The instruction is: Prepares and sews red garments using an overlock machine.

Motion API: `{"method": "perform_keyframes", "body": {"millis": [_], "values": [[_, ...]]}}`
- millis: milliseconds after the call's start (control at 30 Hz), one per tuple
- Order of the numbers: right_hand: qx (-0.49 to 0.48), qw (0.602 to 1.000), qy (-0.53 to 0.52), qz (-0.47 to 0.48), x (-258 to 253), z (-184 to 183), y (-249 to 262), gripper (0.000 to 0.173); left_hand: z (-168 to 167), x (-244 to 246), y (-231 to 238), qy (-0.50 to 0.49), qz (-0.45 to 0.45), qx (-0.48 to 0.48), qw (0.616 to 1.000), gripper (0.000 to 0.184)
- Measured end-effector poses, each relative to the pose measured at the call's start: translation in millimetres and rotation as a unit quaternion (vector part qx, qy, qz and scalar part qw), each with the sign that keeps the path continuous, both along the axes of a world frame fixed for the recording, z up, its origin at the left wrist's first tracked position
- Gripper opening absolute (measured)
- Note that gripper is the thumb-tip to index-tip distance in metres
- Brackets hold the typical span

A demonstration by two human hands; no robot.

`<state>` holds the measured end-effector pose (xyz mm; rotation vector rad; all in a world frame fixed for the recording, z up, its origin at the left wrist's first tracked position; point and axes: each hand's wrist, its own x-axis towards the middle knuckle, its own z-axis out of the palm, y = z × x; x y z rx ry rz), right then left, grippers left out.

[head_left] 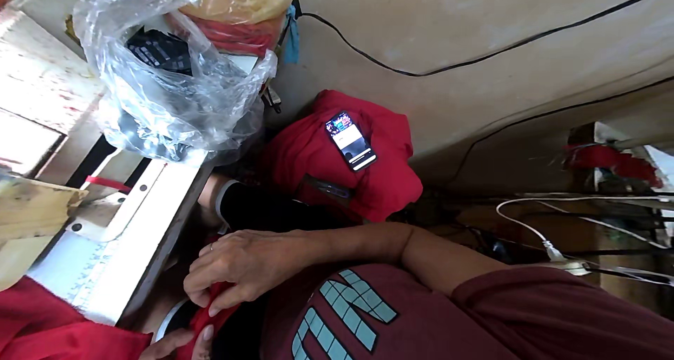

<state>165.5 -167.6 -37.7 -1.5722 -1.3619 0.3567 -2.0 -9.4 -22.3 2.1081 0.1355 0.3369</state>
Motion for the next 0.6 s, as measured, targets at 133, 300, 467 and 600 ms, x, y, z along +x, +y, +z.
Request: {"method": "perform_keyframes", "body": {"millis": [133, 300, 467, 600], "values": [[-0.011, 1.000, -0.004, 0.002, 0.5, -0.2, -0.4, 0.016, -0.6, -0.2, 0.3, 0.005, -0.004, -0.012, 1.000, 0.014], [-0.008, 1.000, 0.008, -0.002, 0.0, -0.3, -0.3, 0.015, -4.0, -1.7, 3.2, -0.002, -0.016, -0.006, 1.000, 0.011], [-0.012, 1.000, 0.014, 0.007, 1.1, 1.4, -2.4, 0.015, -3.0, -2.3, 5.5, -0.003, -0.042, -0.044, 0.998, 0.004], [0.024, 1.000, 0.018, 0.003, -0.1, -0.3, -1.1, 0.012, -3.5, -3.0, 6.3, 0.037, -0.046, -0.030, 0.998, 0.013]]}}
